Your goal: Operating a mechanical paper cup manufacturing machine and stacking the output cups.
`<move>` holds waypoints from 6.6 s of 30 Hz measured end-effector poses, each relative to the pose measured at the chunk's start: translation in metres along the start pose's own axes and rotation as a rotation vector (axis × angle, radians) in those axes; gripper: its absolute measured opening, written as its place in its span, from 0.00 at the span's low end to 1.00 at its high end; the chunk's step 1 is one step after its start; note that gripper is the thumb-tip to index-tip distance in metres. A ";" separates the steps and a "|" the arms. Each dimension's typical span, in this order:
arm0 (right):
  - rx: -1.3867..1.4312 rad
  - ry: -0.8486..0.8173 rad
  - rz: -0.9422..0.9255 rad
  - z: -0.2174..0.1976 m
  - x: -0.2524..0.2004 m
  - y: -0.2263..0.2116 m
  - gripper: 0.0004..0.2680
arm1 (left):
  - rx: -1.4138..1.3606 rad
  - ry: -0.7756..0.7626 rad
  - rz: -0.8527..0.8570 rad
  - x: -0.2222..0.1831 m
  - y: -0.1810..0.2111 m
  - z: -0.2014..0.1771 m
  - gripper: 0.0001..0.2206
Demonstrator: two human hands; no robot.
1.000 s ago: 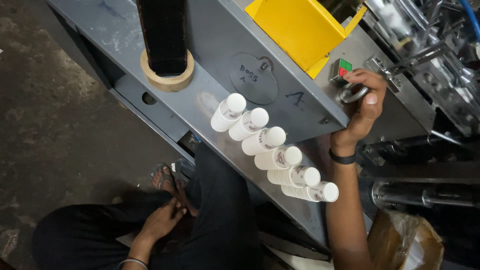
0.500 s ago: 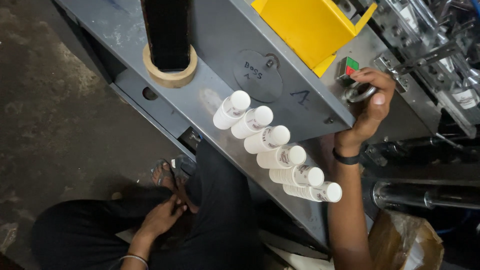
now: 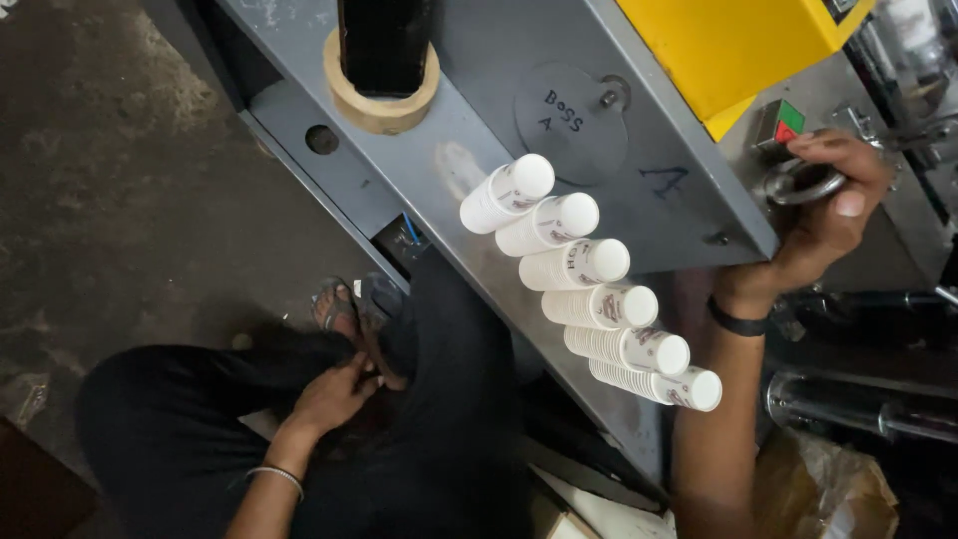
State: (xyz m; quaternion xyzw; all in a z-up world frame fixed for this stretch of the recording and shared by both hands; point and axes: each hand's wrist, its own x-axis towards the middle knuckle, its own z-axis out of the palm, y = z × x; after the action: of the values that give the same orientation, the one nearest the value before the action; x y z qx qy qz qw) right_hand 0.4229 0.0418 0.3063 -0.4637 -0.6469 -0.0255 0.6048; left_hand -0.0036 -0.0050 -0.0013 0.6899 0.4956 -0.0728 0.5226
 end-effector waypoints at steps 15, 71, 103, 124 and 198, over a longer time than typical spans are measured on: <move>-0.103 -0.023 -0.034 -0.007 -0.004 0.004 0.16 | 0.013 -0.096 -0.098 -0.008 0.028 -0.019 0.22; 0.150 0.106 0.099 -0.001 -0.008 0.007 0.16 | -0.006 -0.047 -0.018 -0.002 0.012 -0.008 0.21; 0.010 0.068 0.125 0.006 -0.003 -0.011 0.20 | 0.044 -0.098 -0.075 0.018 -0.012 0.003 0.25; -0.011 0.063 0.137 0.005 -0.003 -0.011 0.19 | 0.064 -0.034 -0.011 0.026 -0.033 0.018 0.24; -0.037 0.050 0.128 0.003 -0.004 -0.010 0.20 | 0.030 -0.096 -0.109 0.000 0.008 -0.009 0.21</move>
State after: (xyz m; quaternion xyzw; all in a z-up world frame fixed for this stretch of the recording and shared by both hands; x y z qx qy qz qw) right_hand 0.4137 0.0355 0.3070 -0.5143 -0.6001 -0.0103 0.6126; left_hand -0.0012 0.0022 0.0084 0.6652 0.5056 -0.1416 0.5308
